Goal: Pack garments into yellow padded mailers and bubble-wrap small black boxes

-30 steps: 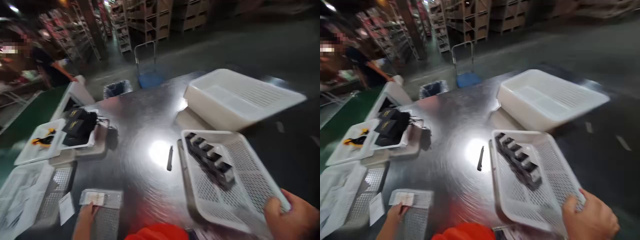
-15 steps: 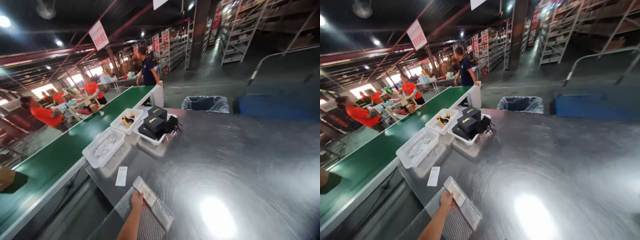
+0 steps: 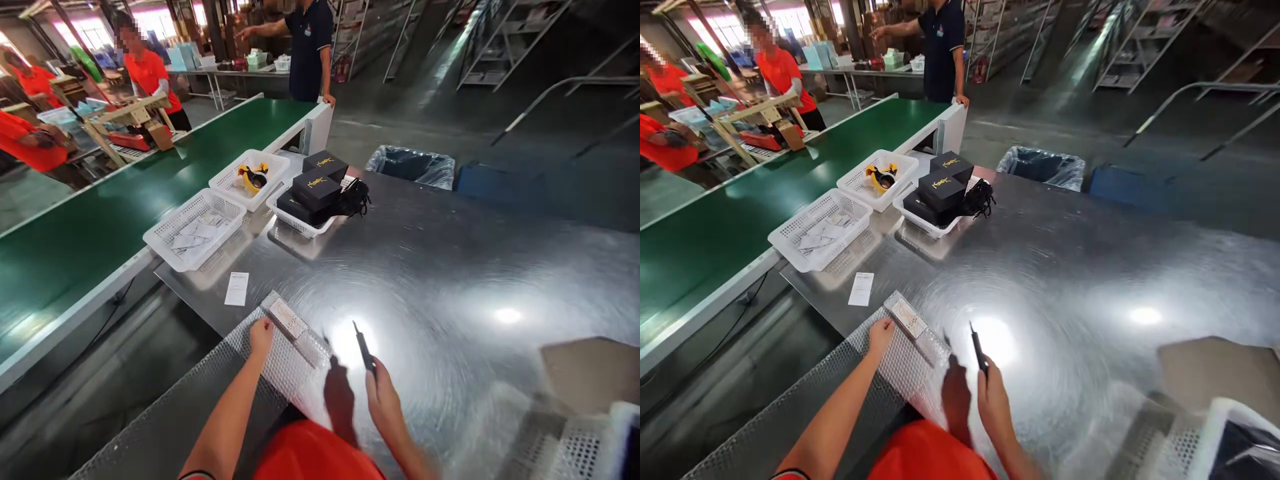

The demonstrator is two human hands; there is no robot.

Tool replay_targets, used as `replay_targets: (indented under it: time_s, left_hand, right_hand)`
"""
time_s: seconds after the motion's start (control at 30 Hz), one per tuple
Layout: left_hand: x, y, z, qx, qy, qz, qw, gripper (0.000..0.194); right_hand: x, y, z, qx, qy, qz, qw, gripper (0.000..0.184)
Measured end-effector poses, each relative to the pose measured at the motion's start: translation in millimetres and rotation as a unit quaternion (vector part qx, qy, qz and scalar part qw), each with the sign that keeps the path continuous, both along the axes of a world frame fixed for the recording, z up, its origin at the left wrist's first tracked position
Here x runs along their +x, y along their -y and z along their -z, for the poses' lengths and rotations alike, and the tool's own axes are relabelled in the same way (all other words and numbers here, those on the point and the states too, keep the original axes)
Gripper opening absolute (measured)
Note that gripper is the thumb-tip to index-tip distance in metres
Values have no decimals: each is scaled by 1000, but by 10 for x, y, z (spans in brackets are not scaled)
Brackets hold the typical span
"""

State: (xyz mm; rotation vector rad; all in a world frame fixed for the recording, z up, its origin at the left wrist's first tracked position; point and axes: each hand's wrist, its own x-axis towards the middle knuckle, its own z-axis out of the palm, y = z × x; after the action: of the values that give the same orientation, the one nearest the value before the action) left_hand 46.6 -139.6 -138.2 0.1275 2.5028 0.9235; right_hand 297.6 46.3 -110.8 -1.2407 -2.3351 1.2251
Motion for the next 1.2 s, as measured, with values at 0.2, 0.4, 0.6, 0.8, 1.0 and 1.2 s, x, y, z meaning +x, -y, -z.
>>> replay_targets:
  time_s: [0.2,0.4,0.6,0.8,1.0,1.2]
  left_hand:
    - [4,369,-65,-101,-103,144,979,58]
    - [31,406,2,-206,-137,227,942,66]
    - [19,412,39,-208,-130,226,943,63]
    - [28,408,14,-212,-125,225,943,63]
    - [17,421,-36,-223,-119,230,940,64]
    - [-31,439,-4,-229,-96,231,941,65]
  right_hand:
    - [-1097,859,-244,57,158,-267,949,50]
    - [-1802,1141,-168,155,279,-375,871,51]
    - [-1958,1171,-2,177,293,-400,850,50]
    - [-1989,1158,-20,194,303,-411,838,52]
    - [-1864,1144,-37,195,317,-415,830,59]
    - [-272,633,-5,173,351,-393,832,66]
